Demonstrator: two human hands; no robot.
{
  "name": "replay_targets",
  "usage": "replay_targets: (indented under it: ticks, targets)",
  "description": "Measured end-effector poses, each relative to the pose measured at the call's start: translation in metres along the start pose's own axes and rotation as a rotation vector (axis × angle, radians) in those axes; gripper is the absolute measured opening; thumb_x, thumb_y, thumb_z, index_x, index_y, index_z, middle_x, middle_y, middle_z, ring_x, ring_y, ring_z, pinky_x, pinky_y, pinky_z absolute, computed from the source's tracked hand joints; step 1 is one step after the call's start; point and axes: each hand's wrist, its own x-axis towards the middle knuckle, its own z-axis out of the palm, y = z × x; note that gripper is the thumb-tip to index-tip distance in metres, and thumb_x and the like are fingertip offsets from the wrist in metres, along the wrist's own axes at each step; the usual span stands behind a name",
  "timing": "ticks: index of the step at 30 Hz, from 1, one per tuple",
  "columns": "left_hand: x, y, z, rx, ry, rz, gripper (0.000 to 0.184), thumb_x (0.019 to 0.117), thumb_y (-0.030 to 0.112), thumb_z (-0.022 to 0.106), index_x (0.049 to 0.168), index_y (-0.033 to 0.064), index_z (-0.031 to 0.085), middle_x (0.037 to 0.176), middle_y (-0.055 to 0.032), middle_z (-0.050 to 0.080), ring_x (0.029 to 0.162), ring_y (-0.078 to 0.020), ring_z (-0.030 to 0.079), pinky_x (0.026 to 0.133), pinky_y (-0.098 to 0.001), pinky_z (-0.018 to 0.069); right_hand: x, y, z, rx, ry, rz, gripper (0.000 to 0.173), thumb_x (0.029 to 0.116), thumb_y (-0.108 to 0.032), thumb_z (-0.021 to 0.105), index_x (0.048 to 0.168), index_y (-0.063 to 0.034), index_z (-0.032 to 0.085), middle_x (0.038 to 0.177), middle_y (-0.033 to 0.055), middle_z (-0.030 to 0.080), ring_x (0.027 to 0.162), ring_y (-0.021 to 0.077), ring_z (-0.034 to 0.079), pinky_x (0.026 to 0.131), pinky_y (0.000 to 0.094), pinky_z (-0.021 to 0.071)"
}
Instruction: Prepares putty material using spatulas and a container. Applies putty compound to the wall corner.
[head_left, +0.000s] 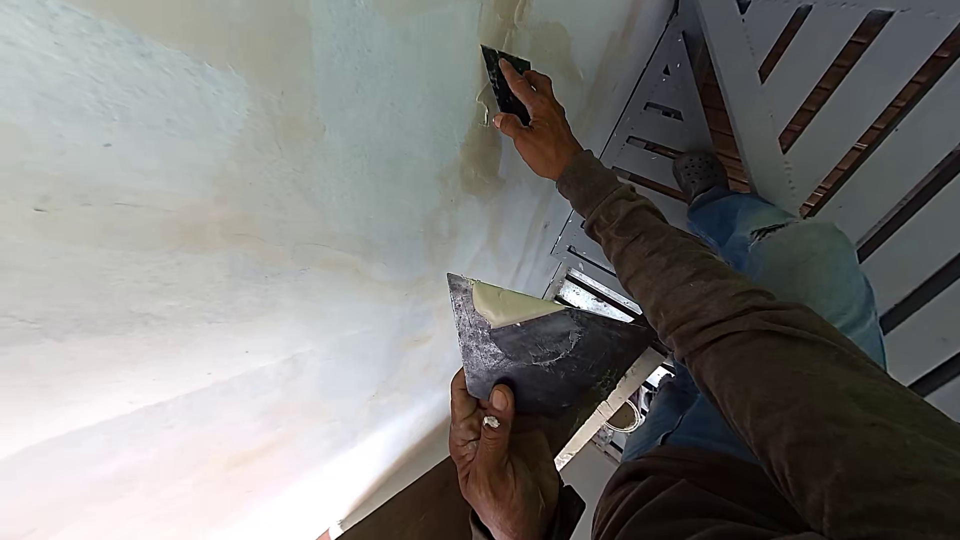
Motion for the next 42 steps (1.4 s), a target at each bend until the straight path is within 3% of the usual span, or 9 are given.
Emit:
replay_targets:
  ticks: [6, 22, 25, 28, 31, 35, 37, 39, 42]
  targets:
    - [-0.001, -0.001, -0.001, -0.011, -0.014, -0.010, 0.034, 0.1017, 0.011, 0.059, 0.132, -0.0010, 0.052, 0.114, -0.0145, 0.069, 0.104, -0.0209, 0.071, 0.090, -0.0413, 0.0611, -0.037, 0.001, 0.032, 0.030, -0.077, 0.009, 0.068, 0.0973, -0.036, 0.062, 0.160, -0.0231, 0.040, 0.162, 0.0165, 0.033, 0.130, 0.0384, 0.051, 0.102, 0.0556, 0.0479]
    - [0.001, -0.002, -0.001, 0.012, -0.021, 0.015, 0.032, 0.1026, 0.008, 0.053, 0.133, -0.0028, 0.049, 0.113, -0.0145, 0.068, 0.103, -0.0208, 0.071, 0.090, -0.0409, 0.0610, -0.097, 0.009, 0.088, 0.068, -0.176, 0.059, 0.068, 0.0968, -0.036, 0.064, 0.159, -0.0218, 0.041, 0.162, 0.0188, 0.032, 0.124, 0.0419, 0.053, 0.097, 0.0582, 0.0491]
    - [0.002, -0.002, -0.002, 0.016, -0.017, 0.021, 0.032, 0.1029, 0.007, 0.051, 0.133, -0.0031, 0.048, 0.112, -0.0146, 0.068, 0.102, -0.0209, 0.071, 0.090, -0.0413, 0.0609, -0.112, 0.015, 0.093, 0.045, -0.314, 0.081, 0.069, 0.0958, -0.037, 0.066, 0.159, -0.0236, 0.042, 0.161, 0.0211, 0.033, 0.124, 0.0435, 0.054, 0.096, 0.0598, 0.0491]
    - [0.002, -0.003, 0.000, 0.030, 0.001, 0.039, 0.032, 0.1026, 0.006, 0.049, 0.133, -0.0032, 0.048, 0.112, -0.0131, 0.068, 0.102, -0.0198, 0.071, 0.090, -0.0407, 0.0606, -0.131, 0.027, 0.091, -0.041, -0.508, 0.053, 0.058, 0.0974, -0.034, 0.064, 0.153, -0.0240, 0.051, 0.158, 0.0257, 0.036, 0.123, 0.0476, 0.054, 0.096, 0.0614, 0.0475]
    - [0.002, -0.003, 0.000, 0.007, 0.016, 0.054, 0.032, 0.1030, 0.006, 0.049, 0.133, -0.0031, 0.047, 0.112, -0.0140, 0.068, 0.103, -0.0208, 0.071, 0.091, -0.0418, 0.0604, -0.141, 0.031, 0.089, -0.080, -0.303, -0.064, 0.062, 0.0964, -0.038, 0.061, 0.155, -0.0209, 0.048, 0.159, 0.0264, 0.035, 0.122, 0.0481, 0.053, 0.096, 0.0604, 0.0475]
    - [0.000, -0.003, -0.001, -0.014, 0.009, 0.046, 0.032, 0.1034, 0.007, 0.050, 0.133, -0.0039, 0.047, 0.112, -0.0154, 0.068, 0.102, -0.0216, 0.071, 0.090, -0.0417, 0.0611, -0.114, 0.021, 0.092, -0.181, -0.039, -0.250, 0.064, 0.0972, -0.033, 0.061, 0.158, -0.0232, 0.043, 0.165, 0.0242, 0.025, 0.140, 0.0445, 0.041, 0.113, 0.0532, 0.0390]
    - [0.000, -0.004, -0.002, -0.020, -0.003, 0.040, 0.032, 0.1034, 0.008, 0.051, 0.134, -0.0032, 0.048, 0.113, -0.0152, 0.068, 0.103, -0.0215, 0.071, 0.090, -0.0414, 0.0611, -0.101, 0.027, 0.105, -0.255, 0.012, -0.313, 0.062, 0.0982, -0.031, 0.059, 0.158, -0.0246, 0.043, 0.165, 0.0255, 0.025, 0.142, 0.0462, 0.039, 0.115, 0.0536, 0.0365]
    - [0.000, -0.004, -0.002, -0.022, -0.014, 0.038, 0.032, 0.1031, 0.008, 0.052, 0.133, -0.0039, 0.048, 0.112, -0.0154, 0.068, 0.103, -0.0211, 0.071, 0.090, -0.0412, 0.0606, -0.101, 0.043, 0.123, -0.305, 0.061, -0.363, 0.062, 0.0973, -0.031, 0.059, 0.157, -0.0231, 0.045, 0.163, 0.0276, 0.029, 0.137, 0.0479, 0.044, 0.112, 0.0538, 0.0390]
    - [0.000, -0.004, -0.002, -0.028, -0.014, 0.036, 0.031, 0.1030, 0.007, 0.050, 0.132, -0.0044, 0.049, 0.112, -0.0155, 0.068, 0.103, -0.0211, 0.071, 0.091, -0.0413, 0.0602, -0.123, 0.062, 0.120, -0.400, -0.105, -0.261, 0.061, 0.0980, -0.031, 0.059, 0.157, -0.0245, 0.045, 0.163, 0.0276, 0.028, 0.131, 0.0496, 0.047, 0.107, 0.0560, 0.0408]
